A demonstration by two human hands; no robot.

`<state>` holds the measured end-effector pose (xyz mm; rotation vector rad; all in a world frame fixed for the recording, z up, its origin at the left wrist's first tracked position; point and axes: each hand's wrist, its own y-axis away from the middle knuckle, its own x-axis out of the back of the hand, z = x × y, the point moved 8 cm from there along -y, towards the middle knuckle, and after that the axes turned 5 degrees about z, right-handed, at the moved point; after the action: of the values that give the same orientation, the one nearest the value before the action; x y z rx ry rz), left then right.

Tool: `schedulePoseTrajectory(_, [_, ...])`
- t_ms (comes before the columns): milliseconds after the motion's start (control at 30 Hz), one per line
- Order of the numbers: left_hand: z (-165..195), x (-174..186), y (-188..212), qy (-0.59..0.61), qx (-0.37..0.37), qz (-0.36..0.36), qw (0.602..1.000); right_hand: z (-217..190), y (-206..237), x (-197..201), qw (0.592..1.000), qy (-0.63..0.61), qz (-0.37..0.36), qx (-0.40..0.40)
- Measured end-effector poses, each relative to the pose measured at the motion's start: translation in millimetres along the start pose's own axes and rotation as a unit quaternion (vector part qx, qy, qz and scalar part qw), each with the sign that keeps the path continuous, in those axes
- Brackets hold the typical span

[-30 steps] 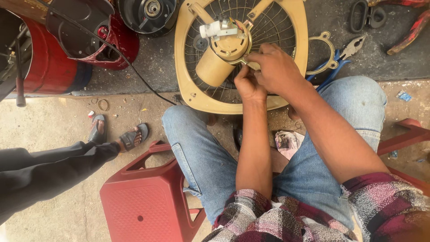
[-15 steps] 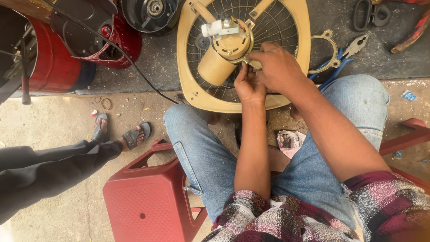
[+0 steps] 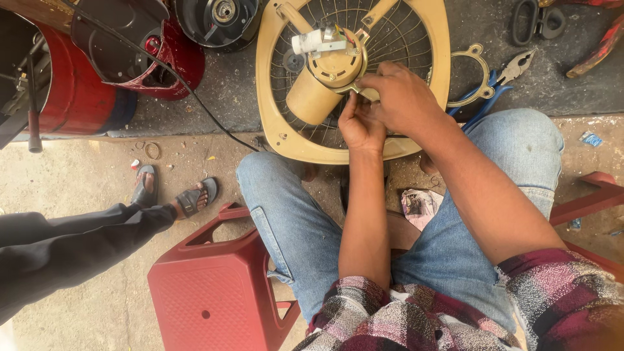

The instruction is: The person sits cross-legged and works on a beige pedestal fan placed on their lap. They use pliers to tighten a screw on the fan's central hub, then plug in the power cord and test the fan by rotating the motor housing.

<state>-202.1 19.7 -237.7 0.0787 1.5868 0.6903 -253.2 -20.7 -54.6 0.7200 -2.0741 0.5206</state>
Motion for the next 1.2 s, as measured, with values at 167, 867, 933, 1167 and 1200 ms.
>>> schedulePoseTrajectory(167, [4.2,-2.7,1.2,-0.022,-0.014,-0.015,1.000,2.2,-0.4,-1.4,1.000,-0.007,-0.001,-0.001])
schedulePoseTrajectory(867, [15.0,-16.7,15.2,-0.109,-0.088,-0.031,0.990,4.1,-1.6,-4.6,1.000,-0.005,-0.002,0.004])
schedulePoseTrajectory(933, [19.5,-14.5,15.8,-0.139,-0.100,-0.012,0.985,4.2,-2.1,-5.0,1.000,-0.013,-0.004,-0.002])
schedulePoseTrajectory(1167, [4.9,-3.2,11.2,-0.037,-0.046,-0.020,0.998,3.4,-1.4,-2.9,1.000,-0.012,-0.001,0.001])
schedulePoseTrajectory(1200, [4.6,-3.0,10.4,-0.035,-0.040,-0.022,0.998,3.1,-1.8,-2.6,1.000,-0.013,0.000,0.003])
